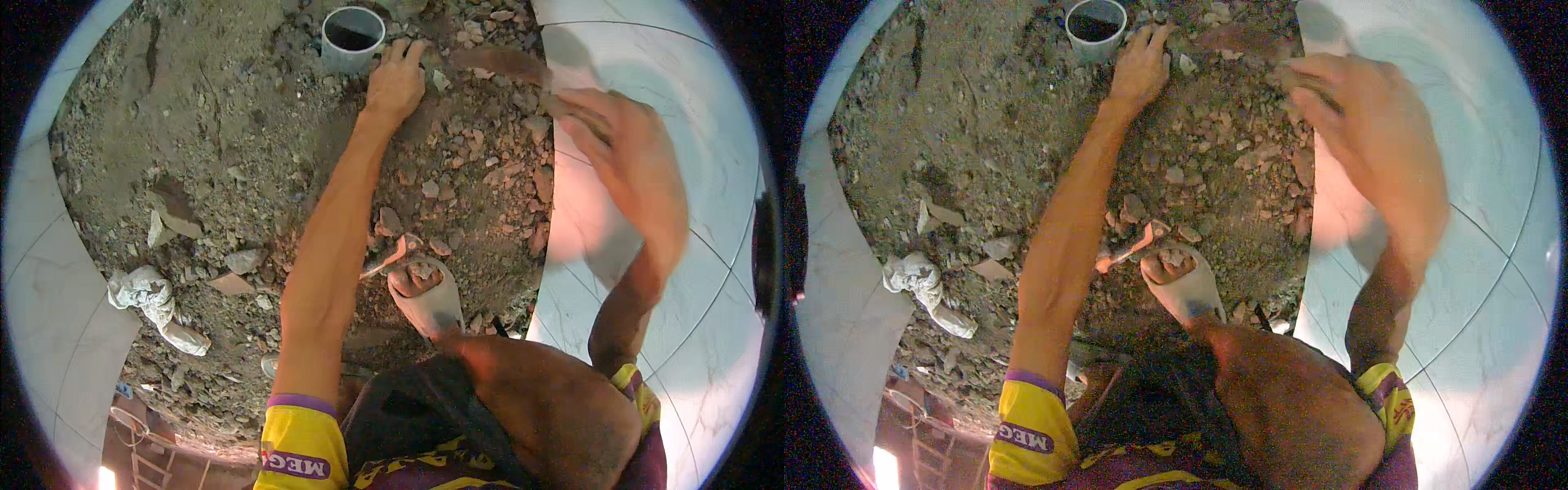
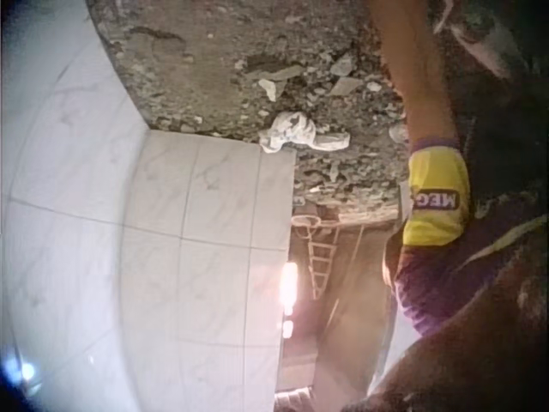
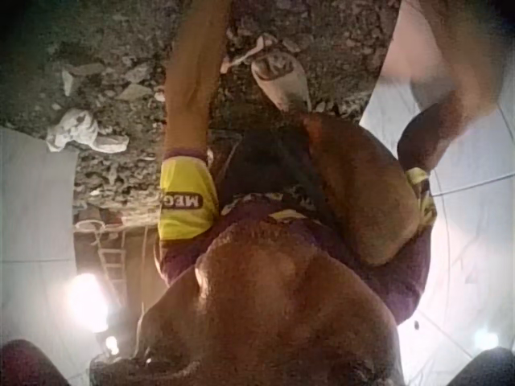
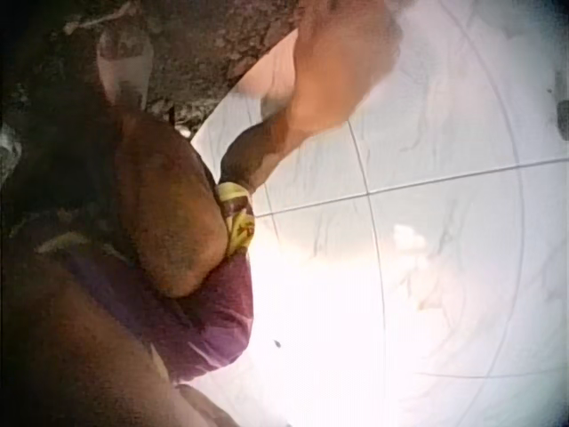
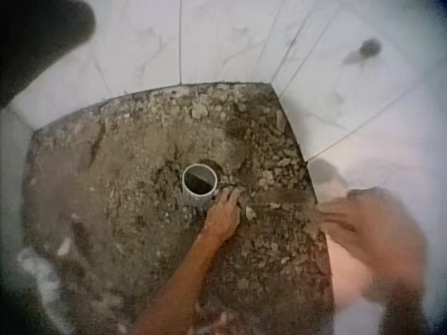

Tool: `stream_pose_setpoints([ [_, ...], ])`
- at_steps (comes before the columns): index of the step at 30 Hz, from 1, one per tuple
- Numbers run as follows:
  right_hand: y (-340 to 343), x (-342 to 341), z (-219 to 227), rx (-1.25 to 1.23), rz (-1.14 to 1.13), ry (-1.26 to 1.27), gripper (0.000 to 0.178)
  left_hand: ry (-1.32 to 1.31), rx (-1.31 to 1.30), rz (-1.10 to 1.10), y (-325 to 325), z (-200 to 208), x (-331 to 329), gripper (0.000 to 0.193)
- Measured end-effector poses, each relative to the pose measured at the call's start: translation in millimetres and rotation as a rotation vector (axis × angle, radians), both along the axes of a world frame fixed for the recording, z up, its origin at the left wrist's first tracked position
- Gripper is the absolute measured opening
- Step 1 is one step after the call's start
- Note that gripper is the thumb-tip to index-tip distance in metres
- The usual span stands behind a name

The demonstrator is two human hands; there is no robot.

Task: The person prepares a section of a floor for tiling by removing debris with a trowel and securing a PVC drain pipe into the gravel base using a hammer and trowel.

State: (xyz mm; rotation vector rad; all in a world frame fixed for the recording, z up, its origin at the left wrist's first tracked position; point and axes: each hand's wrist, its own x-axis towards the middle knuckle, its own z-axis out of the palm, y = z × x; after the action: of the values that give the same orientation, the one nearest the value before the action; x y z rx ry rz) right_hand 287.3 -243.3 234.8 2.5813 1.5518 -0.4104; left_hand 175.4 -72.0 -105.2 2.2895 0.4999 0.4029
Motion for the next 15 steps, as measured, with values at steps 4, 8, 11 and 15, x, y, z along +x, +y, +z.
stream_pose_setpoints([
  [4,27,-14,-82,-0.049,-0.083,-0.050,0.030,0.032,0.024,0.006,-1,-2,9,0.045],
  [8,21,13,-81,0.006,0.019,0.024,0.034,-0.026,0.023,0.033,18,-10,11,0.045],
  [11,21,12,-51,0.015,-0.135,0.295,0.033,-0.026,-0.021,0.031,13,-5,3,0.047],
  [15,12,15,-43,0.455,-0.218,0.548,0.031,0.038,-0.178,-0.050,8,18,9,0.052],
])
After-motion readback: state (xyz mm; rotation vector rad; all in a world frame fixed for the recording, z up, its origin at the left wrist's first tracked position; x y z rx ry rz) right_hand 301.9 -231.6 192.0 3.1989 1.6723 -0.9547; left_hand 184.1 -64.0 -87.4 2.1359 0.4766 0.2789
